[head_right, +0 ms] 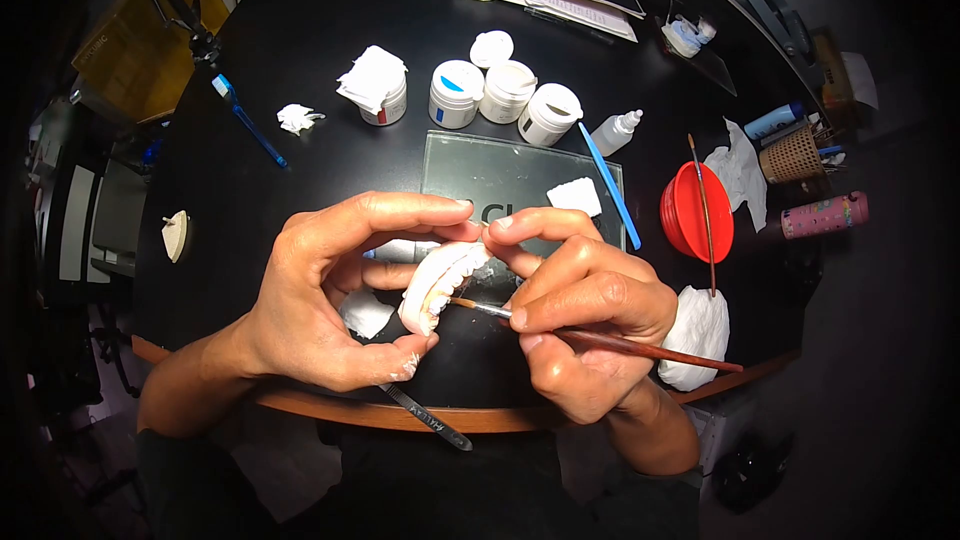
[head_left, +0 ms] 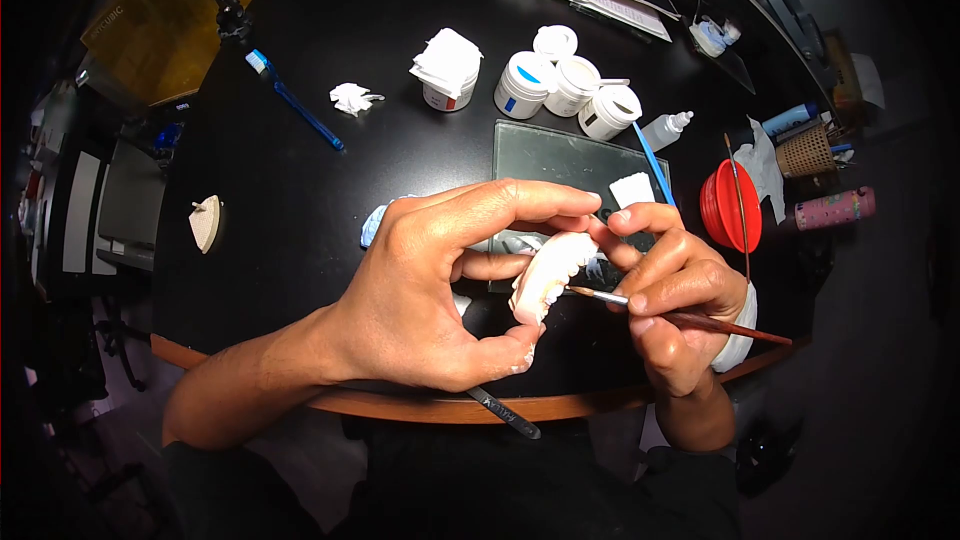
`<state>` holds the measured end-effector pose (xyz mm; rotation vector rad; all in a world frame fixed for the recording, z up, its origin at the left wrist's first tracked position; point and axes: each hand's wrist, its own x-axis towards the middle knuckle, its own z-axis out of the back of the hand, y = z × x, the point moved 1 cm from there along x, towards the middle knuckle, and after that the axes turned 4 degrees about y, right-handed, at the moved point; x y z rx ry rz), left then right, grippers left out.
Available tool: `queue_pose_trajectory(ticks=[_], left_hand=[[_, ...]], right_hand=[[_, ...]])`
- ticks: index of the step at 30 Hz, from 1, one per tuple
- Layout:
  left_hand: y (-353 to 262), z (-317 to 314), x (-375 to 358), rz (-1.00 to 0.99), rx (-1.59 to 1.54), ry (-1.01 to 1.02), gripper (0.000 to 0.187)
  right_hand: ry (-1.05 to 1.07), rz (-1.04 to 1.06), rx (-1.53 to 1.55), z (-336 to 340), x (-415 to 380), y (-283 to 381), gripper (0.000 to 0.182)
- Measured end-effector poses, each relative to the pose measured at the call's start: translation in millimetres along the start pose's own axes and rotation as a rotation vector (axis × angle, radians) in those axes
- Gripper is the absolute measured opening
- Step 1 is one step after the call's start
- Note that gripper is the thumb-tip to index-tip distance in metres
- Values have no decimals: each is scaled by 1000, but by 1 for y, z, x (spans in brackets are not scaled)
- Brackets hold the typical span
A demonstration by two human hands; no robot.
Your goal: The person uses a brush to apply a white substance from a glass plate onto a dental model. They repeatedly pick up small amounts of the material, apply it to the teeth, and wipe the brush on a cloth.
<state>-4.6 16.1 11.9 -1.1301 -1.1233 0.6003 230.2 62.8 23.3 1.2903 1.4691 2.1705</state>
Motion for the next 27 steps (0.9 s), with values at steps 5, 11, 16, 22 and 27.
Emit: queue_pose_trajectory(ticks=[5,11,16,22,27], left_hand=[[0,0,1,14,-27,11,75],[0,1,0,15,-22,27,76],[0,1,0,17,-24,38,76],[0,2,1,10,-16,41,76],[1,2,1,13,-17,36,76]], right_hand=[[-27,-55,111,1,0,1,18],[-49,-57,59,-1,-2,2,16],[-25,-39,-4,0,-1,1,15],[-5,-31,-27,1,1,2,18],[-3,-38,-27,2,1,2,19]])
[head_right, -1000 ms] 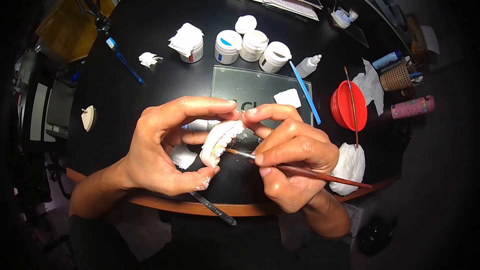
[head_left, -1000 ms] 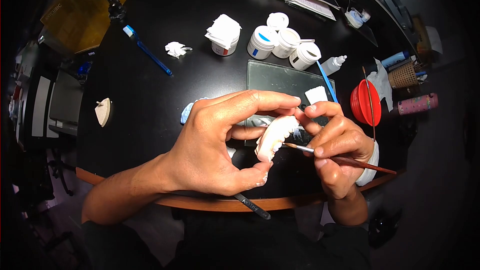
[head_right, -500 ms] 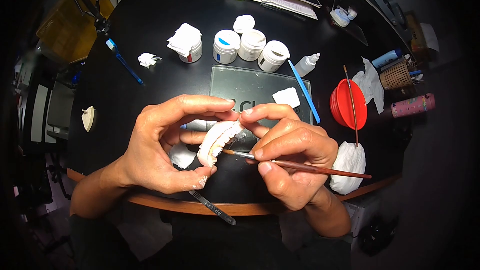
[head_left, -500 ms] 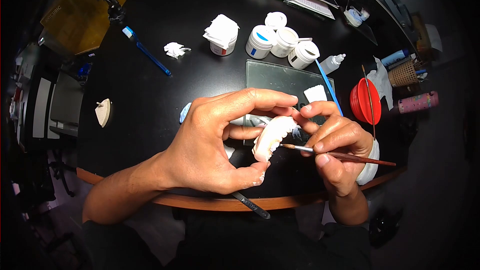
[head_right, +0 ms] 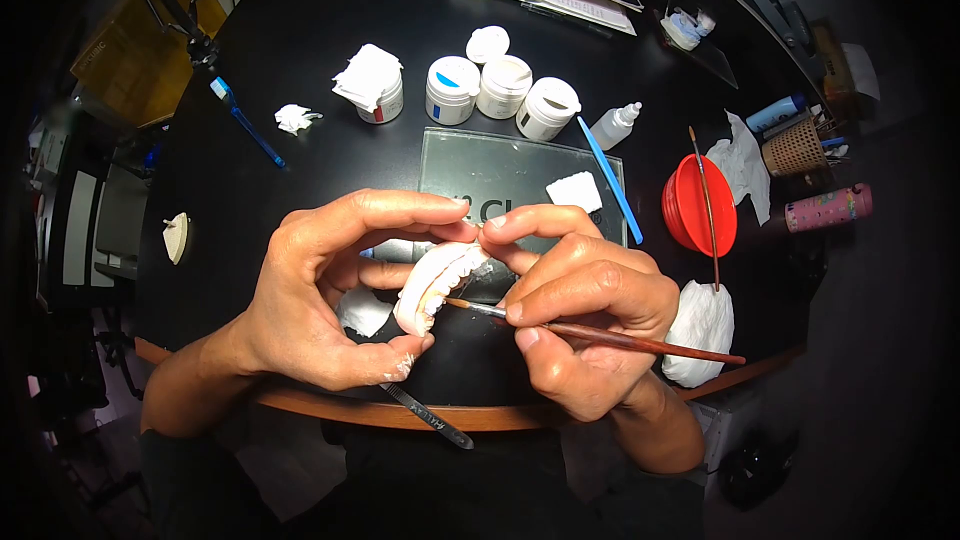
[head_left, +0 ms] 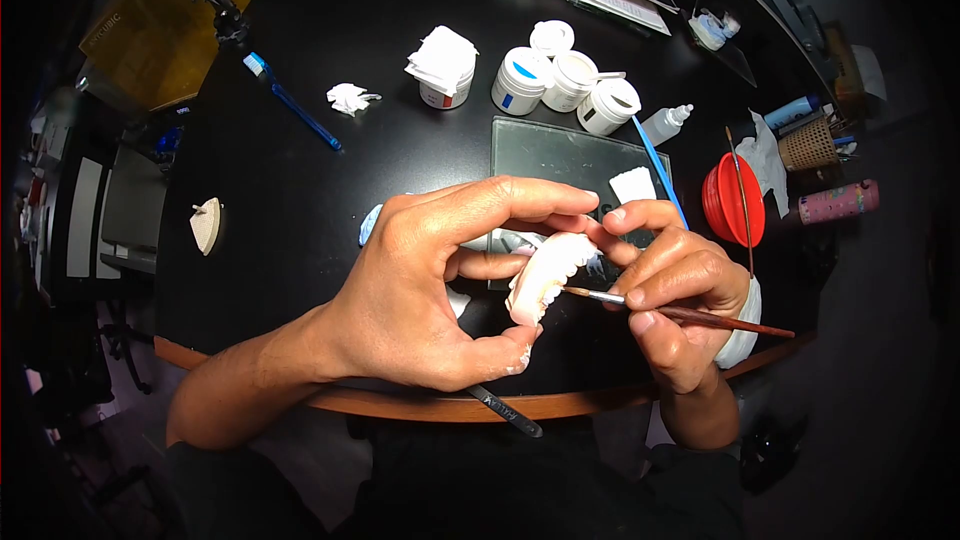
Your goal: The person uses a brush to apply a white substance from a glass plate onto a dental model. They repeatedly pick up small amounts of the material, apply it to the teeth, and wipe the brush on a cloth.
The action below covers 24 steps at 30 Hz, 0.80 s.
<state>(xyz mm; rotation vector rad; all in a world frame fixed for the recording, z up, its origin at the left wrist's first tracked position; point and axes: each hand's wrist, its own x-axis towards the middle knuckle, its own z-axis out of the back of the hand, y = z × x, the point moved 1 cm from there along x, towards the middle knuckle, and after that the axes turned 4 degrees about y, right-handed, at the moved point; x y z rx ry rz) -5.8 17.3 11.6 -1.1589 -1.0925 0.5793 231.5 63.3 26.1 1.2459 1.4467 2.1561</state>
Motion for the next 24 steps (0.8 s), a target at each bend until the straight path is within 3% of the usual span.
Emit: queue_pose_trajectory(ticks=[24], left_hand=[[-1,0,0,-20,1,9,75]], right_hand=[[0,30,-34,-1,0,2,24]])
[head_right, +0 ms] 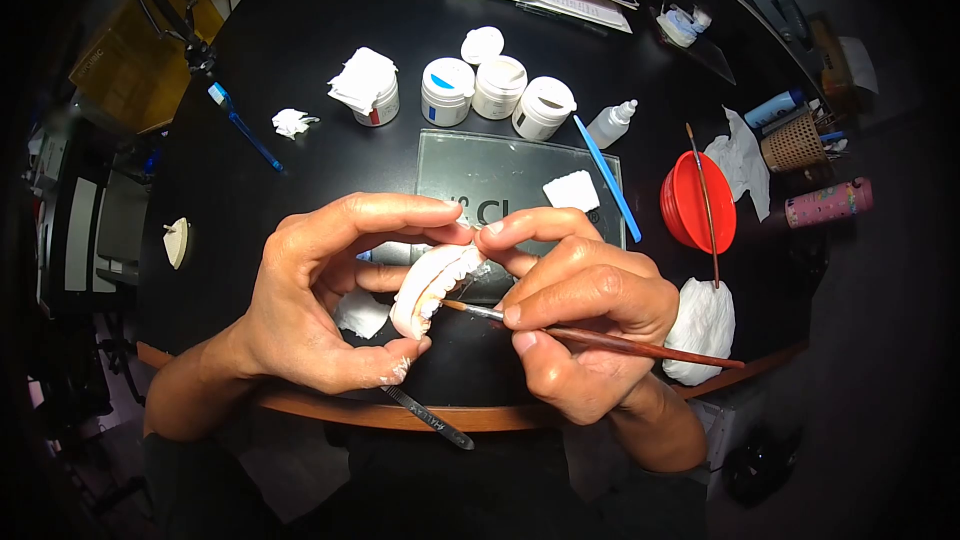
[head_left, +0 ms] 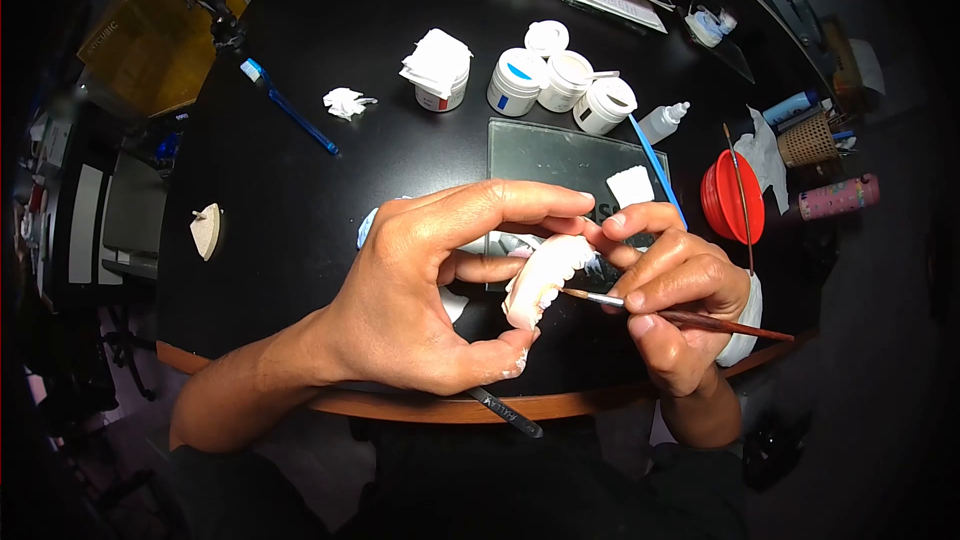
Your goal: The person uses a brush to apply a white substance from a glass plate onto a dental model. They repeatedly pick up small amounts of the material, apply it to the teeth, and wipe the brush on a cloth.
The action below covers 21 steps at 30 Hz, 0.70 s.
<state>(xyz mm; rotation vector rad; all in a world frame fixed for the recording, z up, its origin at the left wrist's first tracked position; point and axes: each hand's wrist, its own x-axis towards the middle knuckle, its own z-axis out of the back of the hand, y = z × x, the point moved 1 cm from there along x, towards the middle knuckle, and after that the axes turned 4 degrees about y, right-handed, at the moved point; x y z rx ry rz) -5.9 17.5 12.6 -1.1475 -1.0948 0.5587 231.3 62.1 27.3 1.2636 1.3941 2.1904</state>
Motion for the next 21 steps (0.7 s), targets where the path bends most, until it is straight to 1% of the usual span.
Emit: queue_pose_trajectory(ticks=[6,21], left_hand=[[0,-1,0,-21,-6,-5,76],[-2,-1,0,1,19,0,75]], right_hand=[[3,6,-19,0,0,0,24],[-14,-1,-3,0,-1,1,23]])
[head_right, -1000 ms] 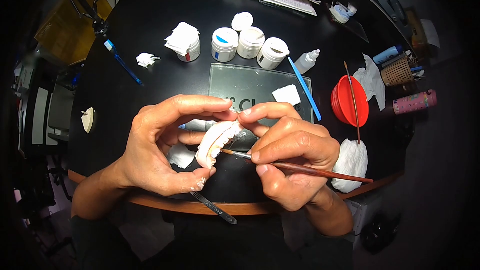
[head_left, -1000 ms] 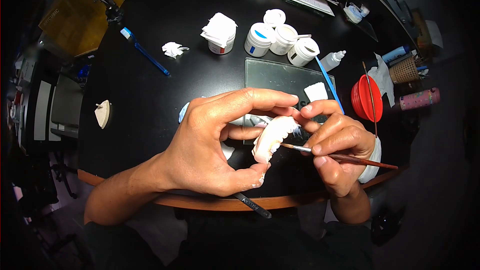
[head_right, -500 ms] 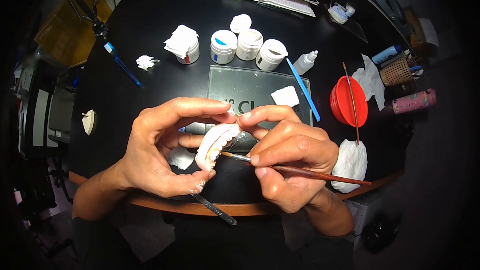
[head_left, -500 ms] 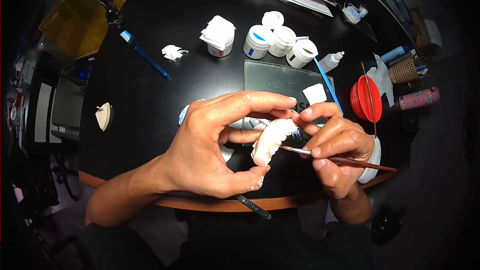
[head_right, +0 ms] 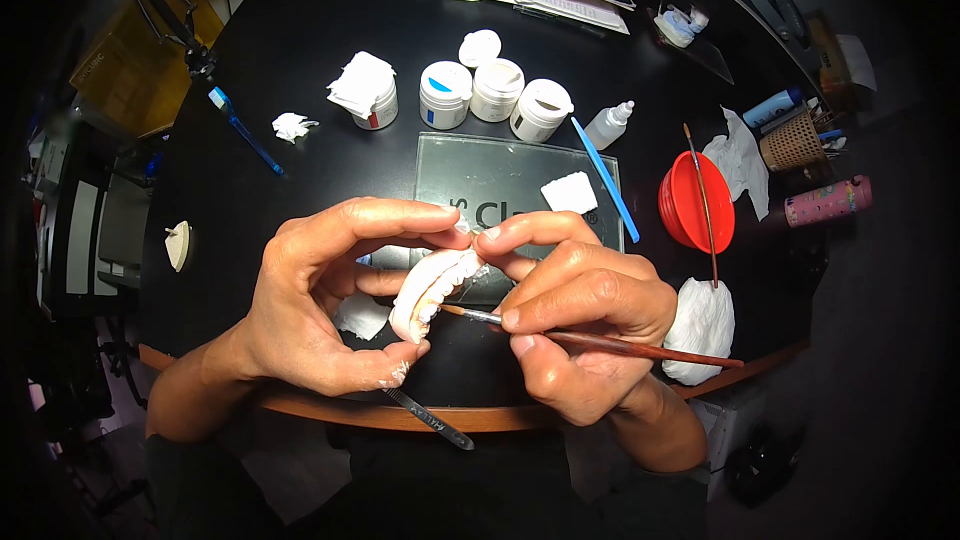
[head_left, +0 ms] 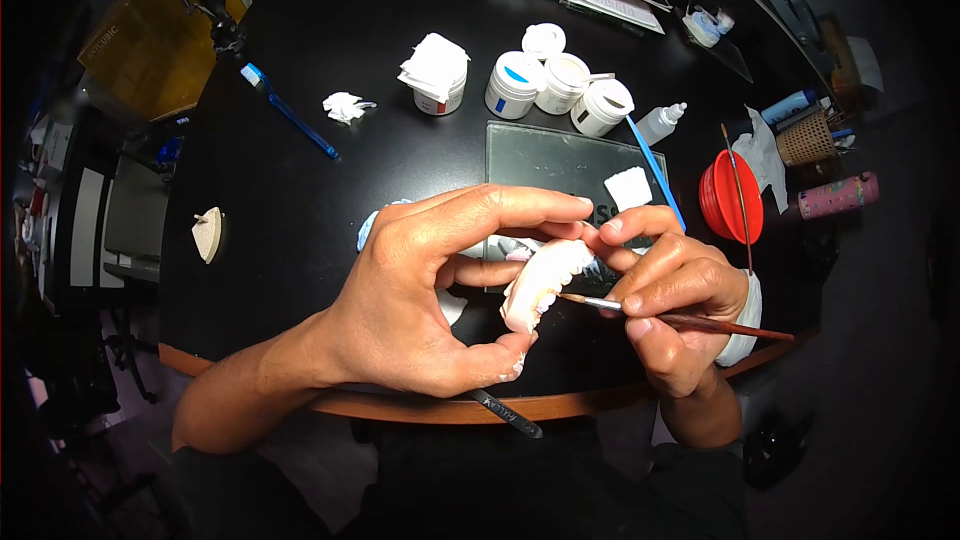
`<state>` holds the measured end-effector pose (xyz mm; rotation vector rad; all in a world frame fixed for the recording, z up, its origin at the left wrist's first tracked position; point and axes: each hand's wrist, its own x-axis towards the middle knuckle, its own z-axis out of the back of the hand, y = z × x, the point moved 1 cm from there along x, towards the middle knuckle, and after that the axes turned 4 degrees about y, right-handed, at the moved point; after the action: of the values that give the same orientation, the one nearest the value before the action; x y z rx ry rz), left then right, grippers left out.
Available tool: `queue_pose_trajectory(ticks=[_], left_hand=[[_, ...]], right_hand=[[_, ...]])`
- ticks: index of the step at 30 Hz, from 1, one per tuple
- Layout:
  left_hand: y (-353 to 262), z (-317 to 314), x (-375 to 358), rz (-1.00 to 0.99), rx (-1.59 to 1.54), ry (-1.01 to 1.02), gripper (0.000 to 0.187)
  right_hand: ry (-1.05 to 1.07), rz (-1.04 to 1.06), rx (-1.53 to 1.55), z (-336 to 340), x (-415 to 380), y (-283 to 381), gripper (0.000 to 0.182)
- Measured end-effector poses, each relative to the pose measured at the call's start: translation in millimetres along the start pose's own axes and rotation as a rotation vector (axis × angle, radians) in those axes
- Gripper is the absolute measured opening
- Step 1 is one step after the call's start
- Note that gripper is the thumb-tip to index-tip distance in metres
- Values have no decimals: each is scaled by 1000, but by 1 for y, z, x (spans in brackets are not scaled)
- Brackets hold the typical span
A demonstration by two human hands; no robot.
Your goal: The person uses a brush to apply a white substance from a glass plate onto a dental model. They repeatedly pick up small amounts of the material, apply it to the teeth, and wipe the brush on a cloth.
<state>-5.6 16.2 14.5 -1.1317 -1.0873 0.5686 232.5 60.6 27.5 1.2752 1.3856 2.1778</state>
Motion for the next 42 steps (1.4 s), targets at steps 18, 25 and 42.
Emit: queue_pose_trajectory(ticks=[18,25,42], left_hand=[[-1,1,1,-23,6,18,73],[-3,1,1,-15,-20,16,76],[-1,1,0,-13,-88,17,77]], right_hand=[[5,4,29,1,1,0,21],[-38,-19,106,0,1,-3,18],[-57,-66,112,1,-1,-3,18]])
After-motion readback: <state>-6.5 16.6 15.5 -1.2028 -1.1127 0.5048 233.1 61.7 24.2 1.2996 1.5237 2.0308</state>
